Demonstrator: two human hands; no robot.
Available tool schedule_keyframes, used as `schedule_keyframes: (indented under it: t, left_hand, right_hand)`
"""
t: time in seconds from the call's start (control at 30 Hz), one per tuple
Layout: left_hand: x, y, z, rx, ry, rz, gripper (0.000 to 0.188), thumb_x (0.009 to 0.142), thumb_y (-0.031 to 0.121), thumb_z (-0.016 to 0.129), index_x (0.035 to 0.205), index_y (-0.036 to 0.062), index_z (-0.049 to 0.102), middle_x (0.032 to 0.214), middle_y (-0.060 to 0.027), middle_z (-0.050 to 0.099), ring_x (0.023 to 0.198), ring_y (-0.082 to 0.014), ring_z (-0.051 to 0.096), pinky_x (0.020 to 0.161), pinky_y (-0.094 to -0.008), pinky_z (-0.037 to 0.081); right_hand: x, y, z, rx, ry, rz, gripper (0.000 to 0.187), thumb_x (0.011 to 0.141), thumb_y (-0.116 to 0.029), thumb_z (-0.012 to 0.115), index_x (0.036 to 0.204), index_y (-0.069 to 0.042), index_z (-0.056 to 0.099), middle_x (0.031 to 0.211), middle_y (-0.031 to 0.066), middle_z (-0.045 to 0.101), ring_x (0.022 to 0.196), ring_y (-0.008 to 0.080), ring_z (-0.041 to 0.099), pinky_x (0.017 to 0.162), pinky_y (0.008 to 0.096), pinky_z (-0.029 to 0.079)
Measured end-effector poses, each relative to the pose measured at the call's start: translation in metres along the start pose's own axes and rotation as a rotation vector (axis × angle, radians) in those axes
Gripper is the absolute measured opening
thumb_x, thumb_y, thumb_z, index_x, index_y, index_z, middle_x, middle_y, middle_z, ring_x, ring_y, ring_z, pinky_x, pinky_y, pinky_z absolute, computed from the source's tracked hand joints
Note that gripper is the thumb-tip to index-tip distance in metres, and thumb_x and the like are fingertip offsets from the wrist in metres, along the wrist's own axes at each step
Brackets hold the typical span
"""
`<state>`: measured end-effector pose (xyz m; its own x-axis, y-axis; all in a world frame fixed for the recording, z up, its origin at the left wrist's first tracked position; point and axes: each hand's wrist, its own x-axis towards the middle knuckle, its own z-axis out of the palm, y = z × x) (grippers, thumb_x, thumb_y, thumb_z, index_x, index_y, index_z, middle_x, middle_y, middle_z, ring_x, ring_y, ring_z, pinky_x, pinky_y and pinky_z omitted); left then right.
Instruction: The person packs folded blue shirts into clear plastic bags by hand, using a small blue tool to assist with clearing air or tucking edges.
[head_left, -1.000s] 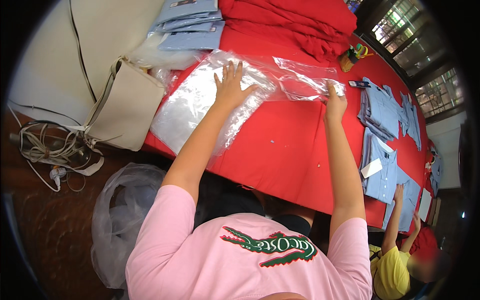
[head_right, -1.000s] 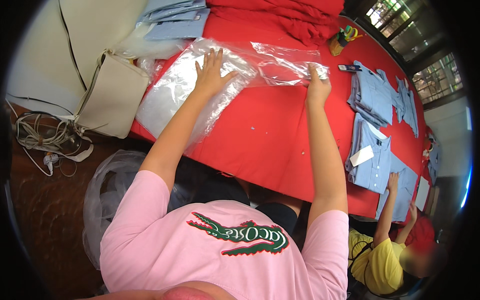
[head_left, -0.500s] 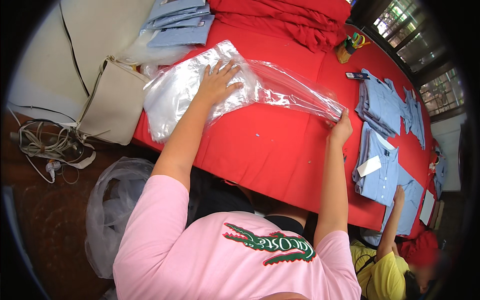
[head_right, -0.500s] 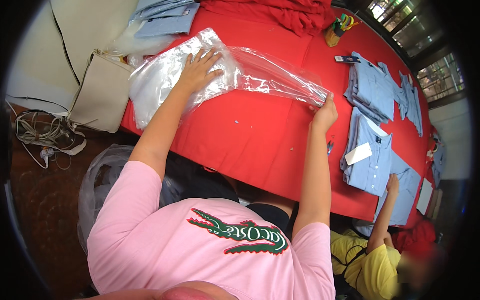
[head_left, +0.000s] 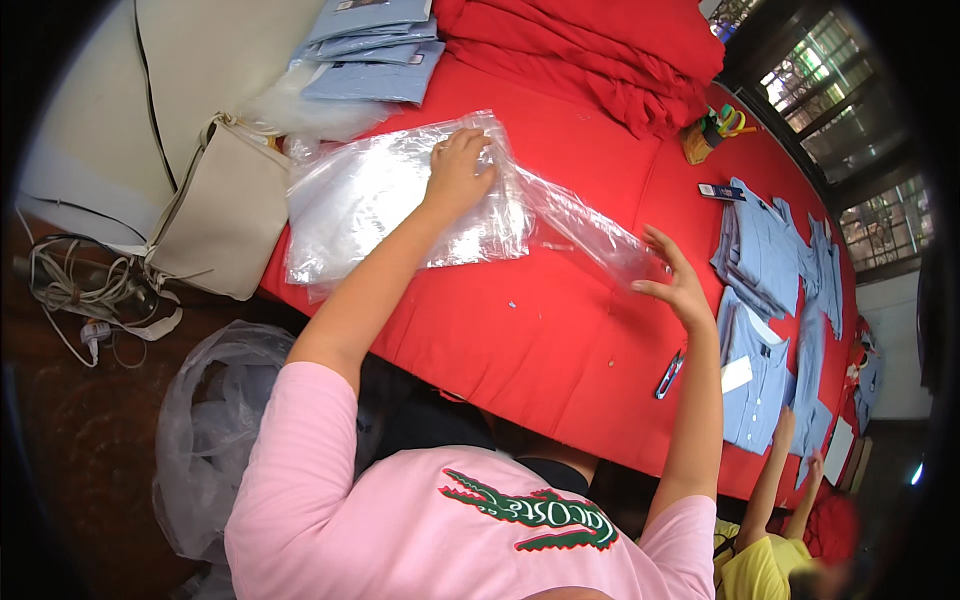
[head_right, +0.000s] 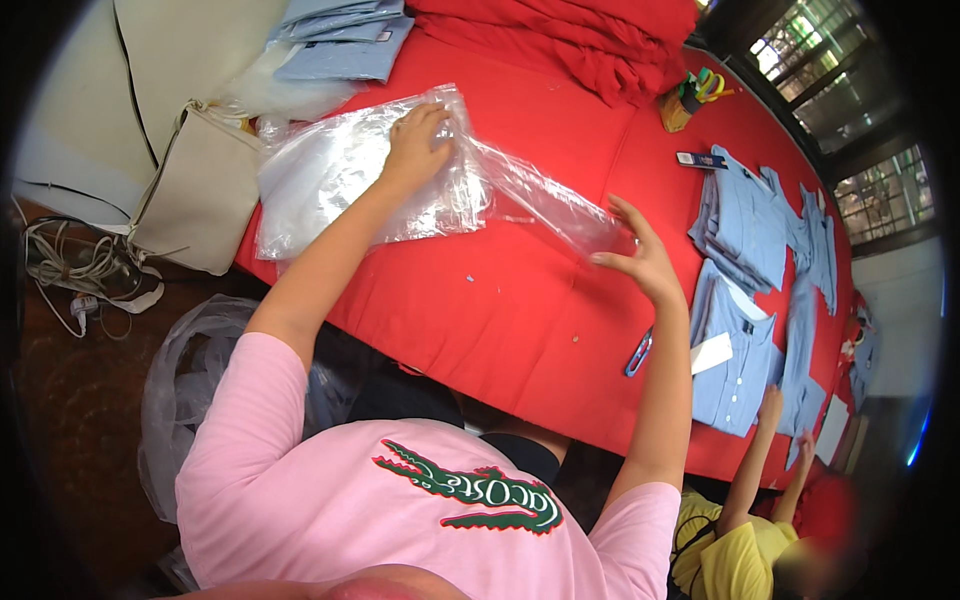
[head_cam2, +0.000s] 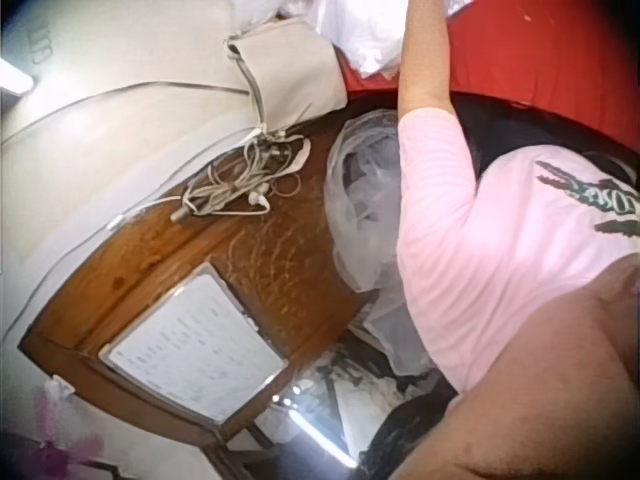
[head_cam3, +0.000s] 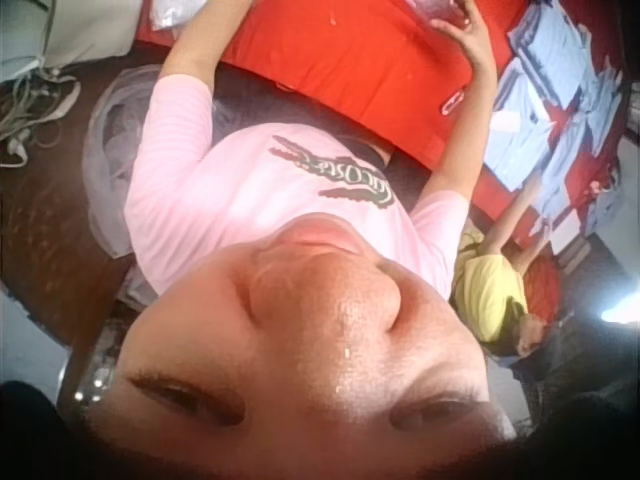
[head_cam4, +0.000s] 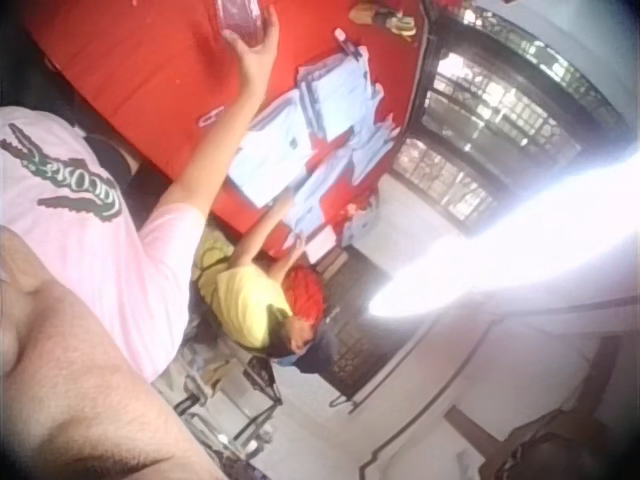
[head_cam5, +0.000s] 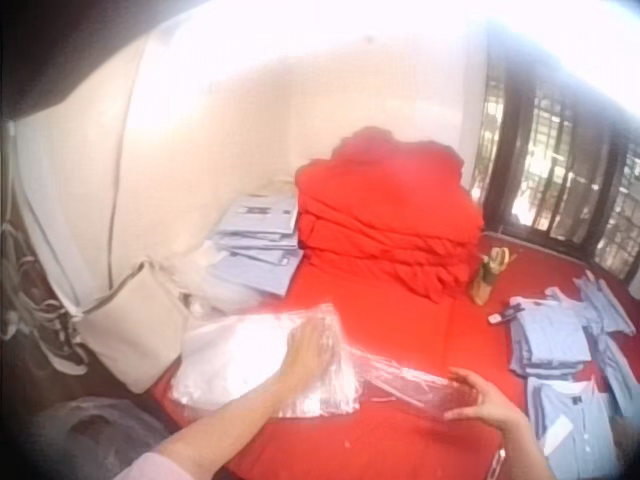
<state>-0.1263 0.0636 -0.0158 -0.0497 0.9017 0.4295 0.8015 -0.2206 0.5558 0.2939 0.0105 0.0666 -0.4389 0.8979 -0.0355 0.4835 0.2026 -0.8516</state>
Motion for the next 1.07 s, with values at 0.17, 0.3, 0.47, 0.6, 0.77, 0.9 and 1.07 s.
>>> schedule_keyframes:
  t: [0.17,0.3,0.47,0.6,0.77,0.9,1.07]
  left_hand:
    - [-0.004,-0.022,0.029,0.304,-0.113,0.039,0.068,0.102,0.038,0.066,0.164,0.0174,0.048,0.174,-0.0174,0.036,0.163,-0.0388,0.028,0.132,-0.0588,0.019]
    - [-0.006,-0.002,0.024,0.423,-0.164,0.020,0.067,0.109,0.048,0.054,0.169,0.0224,0.041,0.177,-0.0150,0.031,0.164,-0.0394,0.025,0.132,-0.0580,0.019]
    - [-0.008,-0.002,0.021,0.393,-0.118,0.011,0.066,0.108,0.054,0.051,0.166,0.0217,0.046,0.176,-0.0153,0.034,0.163,-0.0408,0.026,0.132,-0.0593,0.019]
    - [-0.007,-0.011,0.026,0.384,-0.094,0.024,0.064,0.108,0.052,0.049,0.165,0.0216,0.048,0.176,-0.0152,0.033,0.163,-0.0406,0.026,0.133,-0.0590,0.018]
    - [-0.007,-0.007,0.031,0.402,-0.123,0.007,0.064,0.108,0.048,0.048,0.167,0.0227,0.044,0.176,-0.0148,0.034,0.164,-0.0406,0.025,0.133,-0.0587,0.017]
    - [-0.005,-0.008,0.035,0.430,-0.125,-0.028,0.065,0.109,0.048,0.047,0.168,0.0245,0.041,0.176,-0.0150,0.033,0.164,-0.0404,0.024,0.134,-0.0587,0.016]
    - [0.026,-0.037,0.053,0.538,-0.050,-0.135,0.070,0.109,0.055,0.044,0.171,0.0230,0.037,0.180,-0.0165,0.024,0.166,-0.0421,0.019,0.133,-0.0626,0.010]
  right_hand:
    - [0.043,-0.041,0.076,-0.931,0.105,-0.177,0.093,0.080,-0.040,0.090,0.162,-0.020,0.050,0.166,0.0198,0.047,0.157,0.0381,0.040,0.129,0.0570,0.025]
    - [0.056,-0.003,0.077,-0.835,0.129,-0.197,0.067,0.090,-0.034,0.084,0.150,-0.016,0.062,0.142,0.0160,0.068,0.131,0.0333,0.063,0.117,0.0495,0.041]
    - [0.055,-0.026,0.058,0.526,0.091,0.217,0.037,0.101,-0.031,0.078,0.131,-0.010,0.074,0.082,-0.0062,0.058,0.072,0.0059,0.050,0.064,0.0239,0.039]
    - [0.069,-0.011,0.020,0.455,0.261,0.311,0.030,0.105,-0.030,0.072,0.122,-0.005,0.078,0.083,-0.0063,0.060,0.072,0.0049,0.048,0.064,0.0254,0.037]
    - [0.056,0.044,-0.015,0.364,0.598,0.186,0.025,0.103,-0.023,0.075,0.110,0.001,0.078,0.088,-0.0038,0.067,0.079,0.0052,0.054,0.069,0.0241,0.041]
    - [-0.018,0.048,-0.054,0.160,0.770,0.241,0.025,0.104,-0.023,0.074,0.111,0.001,0.079,0.088,-0.0026,0.067,0.083,0.0064,0.056,0.073,0.0243,0.043]
    - [-0.171,0.036,-0.116,0.229,0.961,0.263,0.033,0.107,-0.029,0.066,0.126,-0.005,0.077,0.102,0.0055,0.077,0.077,0.0063,0.061,0.057,0.0246,0.045]
